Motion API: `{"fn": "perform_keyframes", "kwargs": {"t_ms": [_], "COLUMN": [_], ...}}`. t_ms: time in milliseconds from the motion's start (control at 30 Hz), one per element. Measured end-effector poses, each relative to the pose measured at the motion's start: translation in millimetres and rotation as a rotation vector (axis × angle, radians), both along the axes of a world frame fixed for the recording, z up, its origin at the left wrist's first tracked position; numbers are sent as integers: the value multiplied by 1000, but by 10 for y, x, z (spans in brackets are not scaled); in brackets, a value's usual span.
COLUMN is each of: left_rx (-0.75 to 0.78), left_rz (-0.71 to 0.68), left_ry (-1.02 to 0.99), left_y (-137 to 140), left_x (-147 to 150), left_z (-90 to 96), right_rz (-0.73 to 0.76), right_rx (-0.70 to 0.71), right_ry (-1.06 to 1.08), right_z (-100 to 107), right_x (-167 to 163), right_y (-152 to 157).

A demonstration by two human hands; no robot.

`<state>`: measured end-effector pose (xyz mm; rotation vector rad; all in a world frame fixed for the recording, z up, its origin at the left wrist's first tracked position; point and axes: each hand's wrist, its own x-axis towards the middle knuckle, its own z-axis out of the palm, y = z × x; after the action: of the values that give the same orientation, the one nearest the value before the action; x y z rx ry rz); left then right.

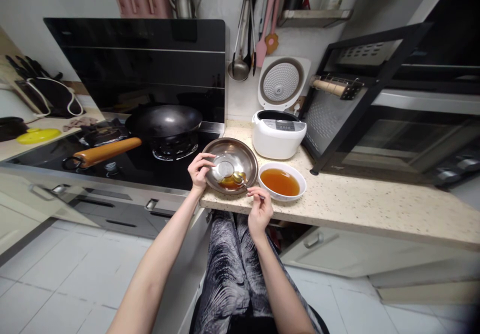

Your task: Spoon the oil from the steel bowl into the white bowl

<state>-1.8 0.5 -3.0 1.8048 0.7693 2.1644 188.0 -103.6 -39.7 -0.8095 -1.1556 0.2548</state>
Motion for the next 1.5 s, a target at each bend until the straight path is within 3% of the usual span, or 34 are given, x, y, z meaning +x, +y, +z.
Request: {"fn": "perform_keyframes", "kwargs": {"t_ms": [667, 1500], "left_rx": [-8, -43], "left_rz": [1, 18], "left_ry": [-5, -7], "left_y": [13, 33], "left_x": [0, -10], "left_z": [-16, -33], "right_rz": [-13, -4], "right_rx": [43, 66], "right_ry": [59, 75], "right_z": [235, 305], "right_x": [56, 99], "right_y": [-3, 17]}}
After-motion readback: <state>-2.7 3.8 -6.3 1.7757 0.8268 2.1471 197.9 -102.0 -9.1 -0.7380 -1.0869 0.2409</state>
